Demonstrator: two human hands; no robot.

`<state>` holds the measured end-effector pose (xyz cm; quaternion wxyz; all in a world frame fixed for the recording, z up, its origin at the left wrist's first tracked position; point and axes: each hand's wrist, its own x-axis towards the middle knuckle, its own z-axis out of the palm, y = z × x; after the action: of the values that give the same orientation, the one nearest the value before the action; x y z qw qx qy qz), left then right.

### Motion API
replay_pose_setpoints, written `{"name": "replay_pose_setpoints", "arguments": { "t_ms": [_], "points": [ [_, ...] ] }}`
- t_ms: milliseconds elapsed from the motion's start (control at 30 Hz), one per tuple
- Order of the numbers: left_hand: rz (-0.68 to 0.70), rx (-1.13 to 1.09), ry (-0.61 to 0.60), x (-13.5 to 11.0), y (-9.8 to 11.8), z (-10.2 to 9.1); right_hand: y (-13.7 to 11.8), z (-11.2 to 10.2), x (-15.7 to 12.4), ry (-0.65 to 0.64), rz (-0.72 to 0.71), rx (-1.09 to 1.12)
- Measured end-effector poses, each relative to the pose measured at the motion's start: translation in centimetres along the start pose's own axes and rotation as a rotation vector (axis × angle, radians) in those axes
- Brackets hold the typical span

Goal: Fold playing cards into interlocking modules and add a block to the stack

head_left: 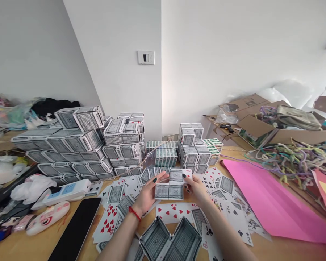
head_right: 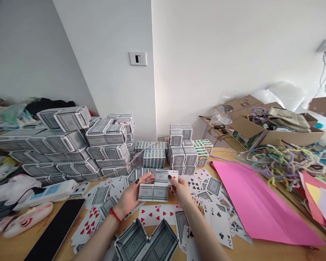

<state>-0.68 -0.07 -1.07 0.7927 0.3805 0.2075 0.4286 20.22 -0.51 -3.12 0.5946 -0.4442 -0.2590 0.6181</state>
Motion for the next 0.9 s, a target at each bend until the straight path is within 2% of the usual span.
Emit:
{"name": "replay_pose_setpoints", "arguments": {
  "t_ms": [167, 433, 633, 900],
  "points": [
    [-0.071, 0.254, 0.217, 0.3, 0.0, 0.1, 1.0, 0.2, 0.3, -0.050, -0.019, -0.060],
    [-0.181, 0.133, 0.169, 0.3, 0.3, -0.2, 1.5, -0.2, 0.6, -0.057, -0.084, -0.268],
    [-0.201, 0.134, 0.259, 0.5, 0.0, -0.2, 1.6, 0.3, 0.2, -0.128, -0.167, -0.454],
    [-0.262, 0.258, 0.413, 0.7, -0.1, -0.4, 1.8, 0.4, -0.1, -0.193, -0.178, -0.651]
  ]
}}
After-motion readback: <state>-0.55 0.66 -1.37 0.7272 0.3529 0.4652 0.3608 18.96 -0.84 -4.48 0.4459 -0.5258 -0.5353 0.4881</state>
